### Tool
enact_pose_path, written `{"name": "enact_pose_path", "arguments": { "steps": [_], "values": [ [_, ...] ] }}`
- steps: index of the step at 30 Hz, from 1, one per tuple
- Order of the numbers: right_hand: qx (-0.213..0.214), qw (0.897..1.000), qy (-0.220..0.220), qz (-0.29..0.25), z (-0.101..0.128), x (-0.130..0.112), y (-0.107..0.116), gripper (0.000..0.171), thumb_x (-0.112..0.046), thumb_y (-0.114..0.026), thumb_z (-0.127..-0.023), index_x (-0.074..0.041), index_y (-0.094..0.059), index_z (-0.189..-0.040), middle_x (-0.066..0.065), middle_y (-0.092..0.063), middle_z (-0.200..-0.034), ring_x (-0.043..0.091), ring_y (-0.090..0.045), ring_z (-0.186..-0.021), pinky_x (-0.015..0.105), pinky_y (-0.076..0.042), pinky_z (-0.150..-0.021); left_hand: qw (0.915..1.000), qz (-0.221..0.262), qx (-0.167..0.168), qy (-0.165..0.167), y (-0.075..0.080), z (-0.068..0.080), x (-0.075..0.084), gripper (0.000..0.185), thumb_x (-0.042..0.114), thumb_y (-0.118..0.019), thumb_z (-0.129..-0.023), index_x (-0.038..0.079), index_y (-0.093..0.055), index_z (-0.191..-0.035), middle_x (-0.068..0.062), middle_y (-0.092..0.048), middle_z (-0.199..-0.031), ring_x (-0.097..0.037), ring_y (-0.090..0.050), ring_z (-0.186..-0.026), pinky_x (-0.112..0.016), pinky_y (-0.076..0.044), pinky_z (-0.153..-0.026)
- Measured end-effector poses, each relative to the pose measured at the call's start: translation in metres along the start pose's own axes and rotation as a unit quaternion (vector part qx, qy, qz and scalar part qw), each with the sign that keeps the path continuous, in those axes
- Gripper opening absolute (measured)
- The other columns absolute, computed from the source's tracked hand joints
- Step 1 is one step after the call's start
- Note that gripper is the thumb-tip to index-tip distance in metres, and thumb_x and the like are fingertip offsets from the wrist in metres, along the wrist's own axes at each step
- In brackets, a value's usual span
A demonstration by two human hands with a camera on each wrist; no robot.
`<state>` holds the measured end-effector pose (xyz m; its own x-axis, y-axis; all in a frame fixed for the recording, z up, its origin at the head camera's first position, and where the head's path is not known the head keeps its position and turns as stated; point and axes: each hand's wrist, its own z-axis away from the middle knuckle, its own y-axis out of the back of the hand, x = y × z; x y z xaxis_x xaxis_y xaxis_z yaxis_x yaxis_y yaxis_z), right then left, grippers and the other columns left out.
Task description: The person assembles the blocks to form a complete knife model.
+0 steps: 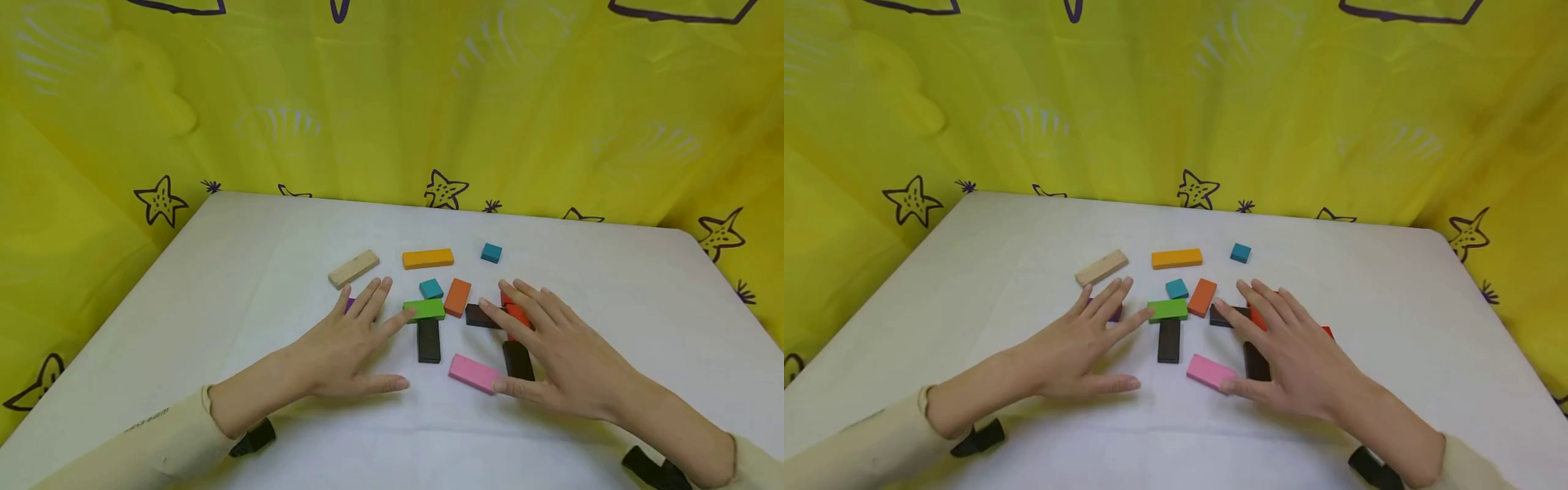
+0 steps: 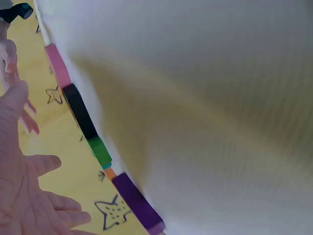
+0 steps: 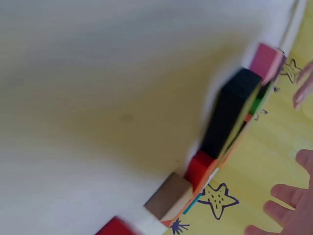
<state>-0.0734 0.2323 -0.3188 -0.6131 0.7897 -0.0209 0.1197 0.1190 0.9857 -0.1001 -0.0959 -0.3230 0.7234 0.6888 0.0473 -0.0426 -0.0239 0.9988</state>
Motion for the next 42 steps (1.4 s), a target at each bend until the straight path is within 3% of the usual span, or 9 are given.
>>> {"name": "enact_pose_path", "arguments": {
  "steps": [5,10,13,16,20,24,30,34,42],
  "values": [
    [-0.015,0.996,-0.05,-0.079,-0.023,0.007,0.0,0.086,-0.064,-0.059,-0.083,-0.031,-0.022,-0.153,0.006,-0.025,-0.155,0.033,-0.029,-0.137,0.06,-0.033,-0.102,0.9984,0.051,0.018,0.019,0.006,-0.009,-0.022,0.08,0.066,-0.045,-0.09,0.024,-0.021,-0.154,-0.017,-0.006,-0.159,-0.029,-0.003,-0.147,-0.055,-0.015,-0.112],
    [-0.024,0.988,-0.061,-0.142,-0.051,0.016,-0.002,0.078,-0.058,-0.057,-0.088,-0.023,-0.027,-0.152,0.011,-0.033,-0.149,0.031,-0.036,-0.132,0.056,-0.04,-0.097,0.9937,0.088,0.04,0.057,0.01,-0.019,-0.049,0.072,0.052,-0.053,-0.092,0.017,-0.03,-0.151,-0.02,-0.021,-0.155,-0.037,-0.019,-0.143,-0.053,-0.023,-0.111],
    [-0.032,0.985,-0.065,-0.157,-0.069,0.022,-0.005,0.076,-0.053,-0.06,-0.089,-0.02,-0.03,-0.151,0.012,-0.037,-0.146,0.029,-0.039,-0.127,0.054,-0.042,-0.096,0.9903,0.096,0.032,0.095,0.01,-0.024,-0.063,0.068,0.047,-0.054,-0.094,0.015,-0.033,-0.15,-0.025,-0.025,-0.152,-0.041,-0.028,-0.138,-0.056,-0.03,-0.106],
    [-0.038,0.984,-0.058,-0.163,-0.089,0.027,-0.009,0.071,-0.045,-0.061,-0.091,-0.015,-0.034,-0.149,0.014,-0.041,-0.143,0.031,-0.043,-0.124,0.054,-0.041,-0.097,0.9859,0.095,0.013,0.137,0.009,-0.029,-0.076,0.064,0.044,-0.055,-0.094,0.012,-0.037,-0.147,-0.024,-0.034,-0.146,-0.038,-0.038,-0.132,-0.055,-0.039,-0.099],
    [-0.064,0.982,-0.061,-0.166,-0.114,0.034,-0.016,0.06,-0.035,-0.059,-0.094,-0.009,-0.04,-0.145,0.017,-0.047,-0.137,0.033,-0.048,-0.119,0.054,-0.042,-0.097,0.9809,0.097,-0.008,0.169,0.007,-0.034,-0.088,0.058,0.04,-0.058,-0.094,0.006,-0.046,-0.14,-0.017,-0.054,-0.119,-0.026,-0.054,-0.1,-0.043,-0.05,-0.073],
    [-0.093,0.977,-0.083,-0.17,-0.132,0.042,-0.022,0.052,-0.024,-0.06,-0.095,-0.006,-0.045,-0.141,0.017,-0.05,-0.13,0.03,-0.053,-0.106,0.049,-0.045,-0.093,0.9807,0.106,-0.009,0.164,0.006,-0.041,-0.096,0.049,0.033,-0.064,-0.091,0.002,-0.056,-0.128,-0.007,-0.055,-0.09,-0.019,-0.049,-0.075,-0.03,-0.039,-0.056],
    [-0.11,0.975,-0.068,-0.179,-0.148,0.05,-0.028,0.047,-0.014,-0.064,-0.091,0.0,-0.052,-0.134,0.017,-0.053,-0.12,0.027,-0.051,-0.096,0.041,-0.047,-0.087,0.9788,0.109,-0.023,0.172,0.007,-0.049,-0.103,0.034,0.029,-0.069,-0.086,0.002,-0.065,-0.105,-0.004,-0.056,-0.082,-0.018,-0.048,-0.071,-0.029,-0.036,-0.056],
    [-0.111,0.976,-0.06,-0.18,-0.154,0.051,-0.031,0.043,-0.013,-0.066,-0.09,0.001,-0.056,-0.129,0.015,-0.056,-0.113,0.026,-0.051,-0.095,0.039,-0.047,-0.086,0.9802,0.102,-0.037,0.166,0.009,-0.051,-0.11,0.029,0.025,-0.069,-0.086,0.002,-0.066,-0.105,-0.005,-0.057,-0.083,-0.019,-0.05,-0.076,-0.032,-0.041,-0.062],
    [-0.119,0.975,-0.072,-0.173,-0.156,0.048,-0.032,0.034,-0.009,-0.065,-0.089,0.003,-0.061,-0.121,0.014,-0.06,-0.109,0.026,-0.053,-0.094,0.041,-0.046,-0.088,0.9865,0.098,-0.034,0.127,0.013,-0.063,-0.126,0.03,0.014,-0.069,-0.087,0.006,-0.067,-0.116,-0.012,-0.066,-0.11,-0.028,-0.059,-0.102,-0.047,-0.049,-0.085]
  ]
}}
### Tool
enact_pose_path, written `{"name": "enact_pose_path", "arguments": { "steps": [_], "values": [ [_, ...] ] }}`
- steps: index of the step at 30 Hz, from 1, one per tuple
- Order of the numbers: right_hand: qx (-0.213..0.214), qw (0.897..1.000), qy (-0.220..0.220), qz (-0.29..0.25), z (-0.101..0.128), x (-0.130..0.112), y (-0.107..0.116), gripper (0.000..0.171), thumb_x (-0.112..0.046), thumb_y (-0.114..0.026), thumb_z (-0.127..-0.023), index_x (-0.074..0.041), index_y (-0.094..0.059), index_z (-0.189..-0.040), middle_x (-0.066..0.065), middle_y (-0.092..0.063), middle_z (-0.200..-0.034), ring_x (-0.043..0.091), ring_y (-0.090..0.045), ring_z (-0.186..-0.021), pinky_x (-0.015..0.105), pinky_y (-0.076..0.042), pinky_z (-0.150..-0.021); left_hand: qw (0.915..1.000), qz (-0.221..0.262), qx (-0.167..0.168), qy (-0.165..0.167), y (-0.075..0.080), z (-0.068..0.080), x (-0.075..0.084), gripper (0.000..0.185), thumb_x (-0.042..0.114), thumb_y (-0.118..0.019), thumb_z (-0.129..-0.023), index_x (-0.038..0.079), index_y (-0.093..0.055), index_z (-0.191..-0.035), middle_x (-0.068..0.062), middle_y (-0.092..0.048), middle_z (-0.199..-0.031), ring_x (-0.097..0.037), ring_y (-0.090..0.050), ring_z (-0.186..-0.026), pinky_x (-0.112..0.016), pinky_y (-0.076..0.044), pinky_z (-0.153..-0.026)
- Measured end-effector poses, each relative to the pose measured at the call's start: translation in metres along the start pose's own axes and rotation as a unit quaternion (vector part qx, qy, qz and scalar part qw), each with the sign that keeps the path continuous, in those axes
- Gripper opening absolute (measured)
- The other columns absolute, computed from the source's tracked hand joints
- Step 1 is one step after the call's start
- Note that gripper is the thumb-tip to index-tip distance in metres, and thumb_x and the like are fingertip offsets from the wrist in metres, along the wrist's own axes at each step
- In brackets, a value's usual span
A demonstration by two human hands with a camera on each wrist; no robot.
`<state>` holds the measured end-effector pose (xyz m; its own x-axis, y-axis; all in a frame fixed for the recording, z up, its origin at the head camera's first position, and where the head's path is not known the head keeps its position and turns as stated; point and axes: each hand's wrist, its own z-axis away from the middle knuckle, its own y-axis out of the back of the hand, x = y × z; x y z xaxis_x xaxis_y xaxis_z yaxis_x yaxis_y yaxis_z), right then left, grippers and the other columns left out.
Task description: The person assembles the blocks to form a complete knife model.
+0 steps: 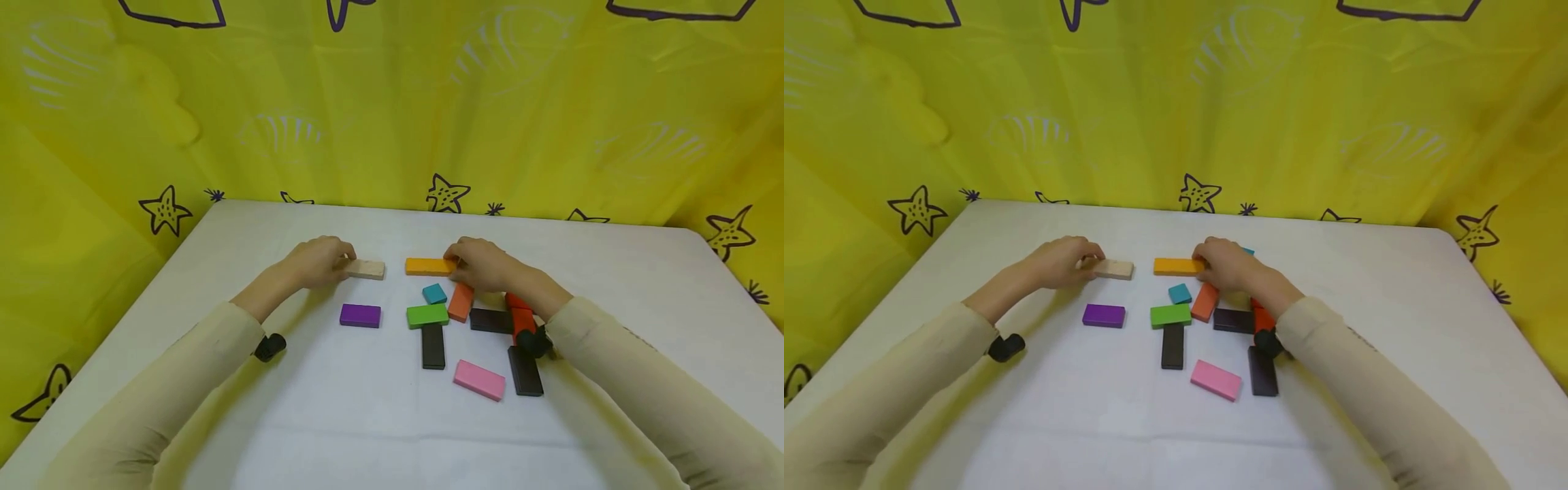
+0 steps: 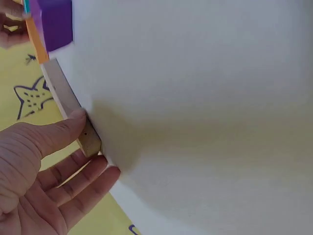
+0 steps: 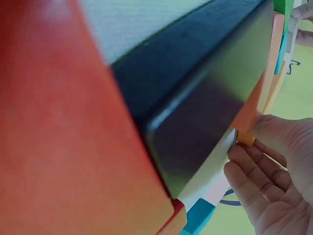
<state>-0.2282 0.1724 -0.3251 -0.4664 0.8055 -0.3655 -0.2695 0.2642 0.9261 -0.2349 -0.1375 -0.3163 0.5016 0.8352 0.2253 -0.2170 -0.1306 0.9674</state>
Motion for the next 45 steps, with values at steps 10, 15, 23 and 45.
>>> {"name": "enact_pose_path", "arguments": {
  "steps": [10,15,23,45],
  "values": [
    [0.002,1.0,-0.003,0.01,0.002,-0.003,0.0,0.033,-0.009,-0.066,-0.089,0.002,-0.063,-0.119,0.014,-0.061,-0.107,0.027,-0.053,-0.093,0.042,-0.046,-0.087,0.9994,0.033,-0.008,-0.008,0.003,-0.018,-0.012,0.03,0.013,-0.073,-0.084,0.006,-0.07,-0.113,-0.011,-0.068,-0.107,-0.025,-0.06,-0.095,-0.044,-0.048,-0.086],
    [0.005,1.0,-0.004,0.004,0.002,-0.002,0.002,0.033,-0.01,-0.066,-0.089,0.002,-0.063,-0.12,0.013,-0.061,-0.105,0.026,-0.053,-0.091,0.041,-0.046,-0.086,0.9992,0.037,0.001,-0.016,0.004,-0.02,-0.014,0.029,0.013,-0.073,-0.083,0.005,-0.07,-0.111,-0.012,-0.068,-0.106,-0.026,-0.06,-0.096,-0.044,-0.048,-0.086],
    [0.008,1.0,0.016,-0.002,-0.004,-0.006,0.004,0.034,-0.01,-0.066,-0.088,0.002,-0.062,-0.12,0.013,-0.062,-0.107,0.026,-0.052,-0.093,0.041,-0.046,-0.087,0.999,0.043,0.006,-0.014,0.002,-0.019,-0.017,0.03,0.014,-0.074,-0.084,0.005,-0.07,-0.112,-0.01,-0.068,-0.104,-0.023,-0.058,-0.09,-0.04,-0.048,-0.084],
    [-0.016,1.0,-0.013,0.004,-0.025,-0.024,-0.004,0.034,-0.011,-0.066,-0.09,0.002,-0.062,-0.121,0.014,-0.06,-0.107,0.027,-0.052,-0.091,0.039,-0.046,-0.086,0.9989,0.045,-0.005,-0.014,0.004,-0.022,-0.015,0.03,0.014,-0.074,-0.083,0.004,-0.071,-0.112,-0.006,-0.064,-0.091,-0.02,-0.051,-0.082,-0.034,-0.044,-0.074]
  ]
}}
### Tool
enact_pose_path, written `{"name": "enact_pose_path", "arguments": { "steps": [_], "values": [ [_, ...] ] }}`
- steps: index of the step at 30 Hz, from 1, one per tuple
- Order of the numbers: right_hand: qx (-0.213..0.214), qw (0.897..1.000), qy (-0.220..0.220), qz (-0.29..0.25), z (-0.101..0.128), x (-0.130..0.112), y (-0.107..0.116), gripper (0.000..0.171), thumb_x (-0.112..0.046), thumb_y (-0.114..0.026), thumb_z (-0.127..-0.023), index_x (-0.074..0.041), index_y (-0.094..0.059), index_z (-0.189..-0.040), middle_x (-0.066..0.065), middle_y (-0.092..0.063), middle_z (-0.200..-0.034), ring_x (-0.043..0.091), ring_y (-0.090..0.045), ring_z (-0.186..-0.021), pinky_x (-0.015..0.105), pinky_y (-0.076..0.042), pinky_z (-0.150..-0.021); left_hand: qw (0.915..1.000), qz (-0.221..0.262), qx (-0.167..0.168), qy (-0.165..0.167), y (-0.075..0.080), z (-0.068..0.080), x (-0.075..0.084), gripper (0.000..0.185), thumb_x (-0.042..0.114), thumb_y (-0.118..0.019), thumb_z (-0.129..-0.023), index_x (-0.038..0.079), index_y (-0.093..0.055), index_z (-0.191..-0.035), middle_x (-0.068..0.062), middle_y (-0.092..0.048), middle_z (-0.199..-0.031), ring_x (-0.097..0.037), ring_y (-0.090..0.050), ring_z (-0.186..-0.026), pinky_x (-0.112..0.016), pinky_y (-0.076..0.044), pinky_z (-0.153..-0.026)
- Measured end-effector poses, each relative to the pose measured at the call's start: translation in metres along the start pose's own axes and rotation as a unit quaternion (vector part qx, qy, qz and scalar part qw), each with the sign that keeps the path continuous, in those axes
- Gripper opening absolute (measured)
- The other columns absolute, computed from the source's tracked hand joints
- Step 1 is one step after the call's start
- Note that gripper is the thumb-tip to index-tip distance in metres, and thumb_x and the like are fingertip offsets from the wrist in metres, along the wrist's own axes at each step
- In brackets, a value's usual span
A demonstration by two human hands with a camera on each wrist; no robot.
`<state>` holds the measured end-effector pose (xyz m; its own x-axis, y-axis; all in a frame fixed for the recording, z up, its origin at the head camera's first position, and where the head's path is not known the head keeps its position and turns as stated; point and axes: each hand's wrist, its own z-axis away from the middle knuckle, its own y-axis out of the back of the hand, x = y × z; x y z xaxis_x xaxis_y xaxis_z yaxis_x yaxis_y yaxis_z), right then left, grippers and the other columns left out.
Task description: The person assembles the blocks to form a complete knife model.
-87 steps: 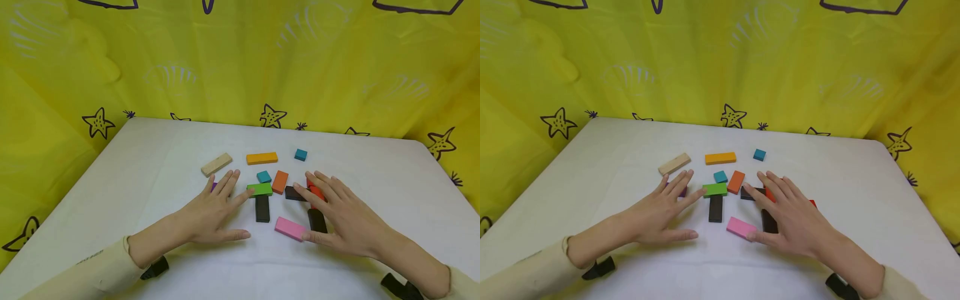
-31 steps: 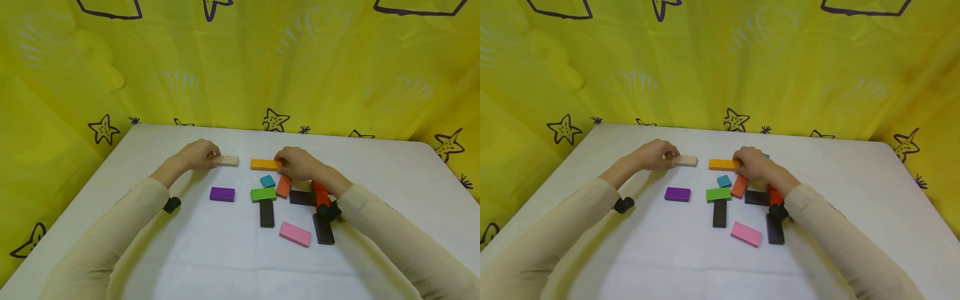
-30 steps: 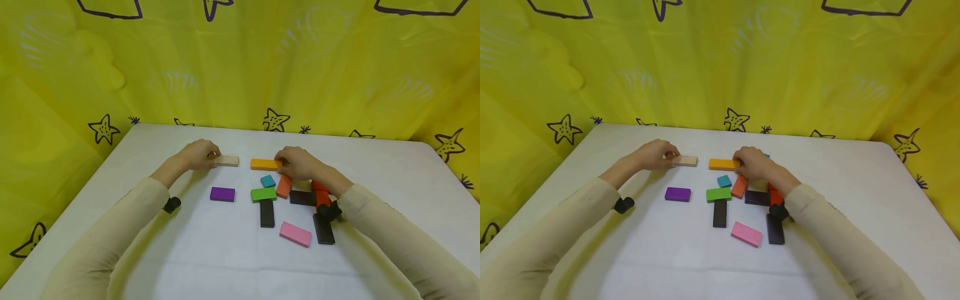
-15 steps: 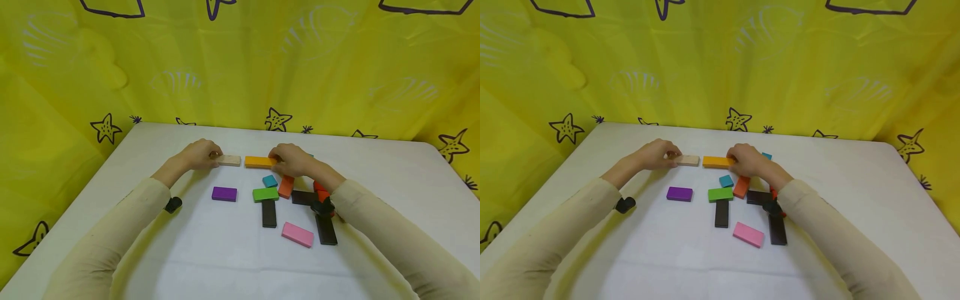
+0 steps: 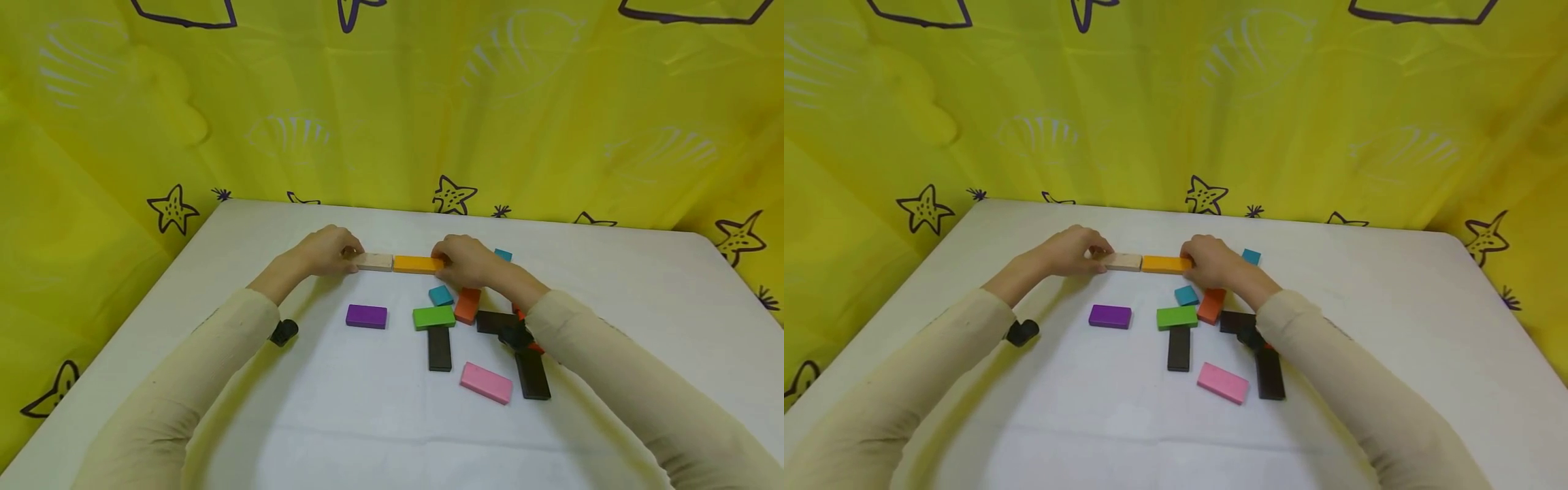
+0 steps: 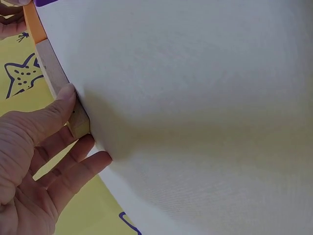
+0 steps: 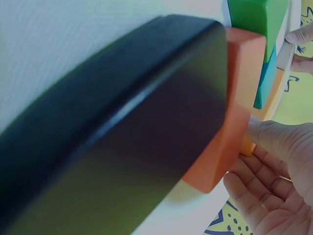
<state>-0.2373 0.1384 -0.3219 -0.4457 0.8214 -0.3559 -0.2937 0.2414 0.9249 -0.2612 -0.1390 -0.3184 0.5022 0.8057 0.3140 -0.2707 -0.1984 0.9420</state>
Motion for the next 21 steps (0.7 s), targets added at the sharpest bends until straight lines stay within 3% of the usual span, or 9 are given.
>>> {"name": "enact_pose_path", "arguments": {
  "steps": [8,21],
  "values": [
    [0.0,1.0,-0.011,-0.001,-0.0036,-0.0033,-0.0038,0.035,-0.011,-0.064,-0.091,0.001,-0.061,-0.123,0.015,-0.059,-0.11,0.027,-0.052,-0.094,0.039,-0.046,-0.089,0.9999,-0.003,0.006,0.008,-0.0003,0.0011,-0.0026,0.032,0.015,-0.075,-0.083,0.004,-0.071,-0.113,-0.006,-0.068,-0.101,-0.02,-0.053,-0.085,-0.035,-0.046,-0.078],
    [-0.002,1.0,-0.015,-0.007,0.0013,-0.0041,-0.0027,0.039,-0.013,-0.067,-0.089,0.0,-0.06,-0.125,0.014,-0.06,-0.112,0.027,-0.052,-0.095,0.039,-0.046,-0.089,1.0,-0.002,0.006,0.006,-0.0018,0.0001,-0.0017,0.033,0.015,-0.075,-0.083,0.005,-0.071,-0.114,-0.006,-0.068,-0.101,-0.02,-0.052,-0.085,-0.034,-0.045,-0.076]
  ]
}}
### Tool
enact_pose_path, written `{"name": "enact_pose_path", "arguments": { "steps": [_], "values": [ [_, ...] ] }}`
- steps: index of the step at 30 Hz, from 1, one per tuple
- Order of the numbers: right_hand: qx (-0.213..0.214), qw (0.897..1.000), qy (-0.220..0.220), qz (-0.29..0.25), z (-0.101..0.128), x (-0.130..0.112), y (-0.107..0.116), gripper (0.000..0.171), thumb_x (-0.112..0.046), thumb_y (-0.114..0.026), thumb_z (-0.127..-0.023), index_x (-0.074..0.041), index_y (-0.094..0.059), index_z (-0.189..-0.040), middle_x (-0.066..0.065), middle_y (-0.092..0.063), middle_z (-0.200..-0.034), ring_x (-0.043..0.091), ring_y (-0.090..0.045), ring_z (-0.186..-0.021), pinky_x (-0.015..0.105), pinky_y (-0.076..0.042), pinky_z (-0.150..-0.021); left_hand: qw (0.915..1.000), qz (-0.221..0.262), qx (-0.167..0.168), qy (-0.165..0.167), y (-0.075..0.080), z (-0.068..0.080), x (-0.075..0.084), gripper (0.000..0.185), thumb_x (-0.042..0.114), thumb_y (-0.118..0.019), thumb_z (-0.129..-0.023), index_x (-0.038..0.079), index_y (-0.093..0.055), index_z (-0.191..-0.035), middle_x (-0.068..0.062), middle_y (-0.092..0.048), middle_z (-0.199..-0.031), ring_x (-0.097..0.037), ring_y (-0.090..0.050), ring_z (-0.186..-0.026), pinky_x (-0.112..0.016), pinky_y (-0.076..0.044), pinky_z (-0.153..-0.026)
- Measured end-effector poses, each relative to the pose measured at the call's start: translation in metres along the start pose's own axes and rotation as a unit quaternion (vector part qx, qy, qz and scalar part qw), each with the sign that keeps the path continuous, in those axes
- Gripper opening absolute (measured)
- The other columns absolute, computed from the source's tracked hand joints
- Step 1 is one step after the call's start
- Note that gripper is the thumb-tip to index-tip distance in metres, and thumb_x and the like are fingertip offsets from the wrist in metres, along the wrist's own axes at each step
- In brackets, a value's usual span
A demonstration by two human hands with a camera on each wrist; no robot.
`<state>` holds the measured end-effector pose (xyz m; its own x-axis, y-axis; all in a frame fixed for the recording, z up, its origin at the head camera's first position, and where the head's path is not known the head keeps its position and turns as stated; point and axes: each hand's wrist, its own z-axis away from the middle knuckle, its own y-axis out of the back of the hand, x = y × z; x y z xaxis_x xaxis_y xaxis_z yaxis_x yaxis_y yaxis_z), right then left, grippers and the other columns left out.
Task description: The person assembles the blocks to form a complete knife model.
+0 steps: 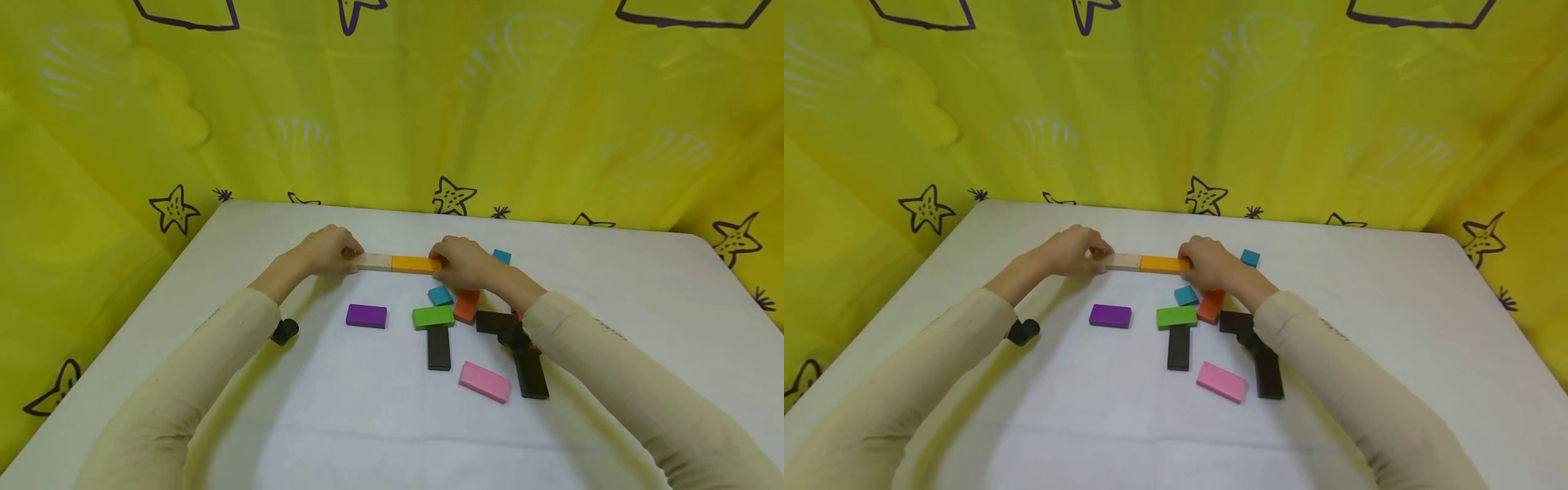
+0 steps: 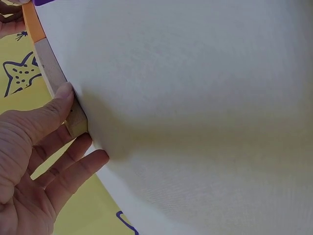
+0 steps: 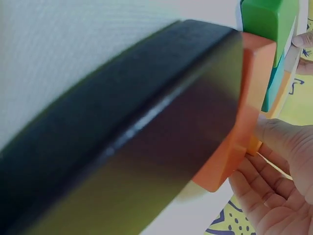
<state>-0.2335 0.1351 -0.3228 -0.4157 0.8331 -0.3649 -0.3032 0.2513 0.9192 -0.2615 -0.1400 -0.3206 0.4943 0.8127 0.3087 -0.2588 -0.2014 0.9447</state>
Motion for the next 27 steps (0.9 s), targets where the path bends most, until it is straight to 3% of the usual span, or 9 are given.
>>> {"name": "enact_pose_path", "arguments": {
  "steps": [6,12,21,27],
  "values": [
    [0.011,1.0,-0.008,0.003,0.01,0.002,0.006,0.052,-0.018,-0.071,-0.087,0.001,-0.053,-0.132,0.019,-0.058,-0.12,0.032,-0.054,-0.105,0.046,-0.045,-0.092,1.0,0.001,-0.001,-0.002,0.001,-0.001,0.001,0.033,0.015,-0.075,-0.084,0.006,-0.071,-0.115,-0.006,-0.068,-0.101,-0.02,-0.051,-0.084,-0.033,-0.044,-0.075],
    [0.03,0.999,0.025,-0.014,0.028,0.006,0.012,0.041,-0.016,-0.067,-0.09,0.0,-0.058,-0.126,0.017,-0.059,-0.12,0.034,-0.054,-0.111,0.048,-0.045,-0.093,1.0,-0.003,-0.005,0.007,0.002,0.001,0.001,0.033,0.016,-0.074,-0.084,0.007,-0.07,-0.116,-0.005,-0.067,-0.1,-0.019,-0.05,-0.084,-0.032,-0.042,-0.073],
    [0.012,0.997,0.063,-0.042,0.064,0.017,0.005,0.031,-0.007,-0.061,-0.091,-0.003,-0.062,-0.122,0.013,-0.06,-0.119,0.03,-0.055,-0.11,0.045,-0.047,-0.091,1.0,-0.007,-0.006,0.002,0.002,0.0,0.003,0.034,0.016,-0.074,-0.084,0.007,-0.07,-0.116,-0.007,-0.066,-0.104,-0.02,-0.049,-0.085,-0.032,-0.042,-0.073],
    [0.005,0.995,0.09,-0.041,0.076,0.023,0.003,0.031,0.002,-0.057,-0.088,-0.002,-0.064,-0.119,0.011,-0.061,-0.117,0.027,-0.056,-0.107,0.045,-0.047,-0.092,0.9999,-0.004,-0.007,0.007,0.002,0.0,0.001,0.034,0.016,-0.074,-0.084,0.006,-0.07,-0.116,-0.008,-0.065,-0.104,-0.021,-0.049,-0.086,-0.034,-0.042,-0.075]
  ]
}}
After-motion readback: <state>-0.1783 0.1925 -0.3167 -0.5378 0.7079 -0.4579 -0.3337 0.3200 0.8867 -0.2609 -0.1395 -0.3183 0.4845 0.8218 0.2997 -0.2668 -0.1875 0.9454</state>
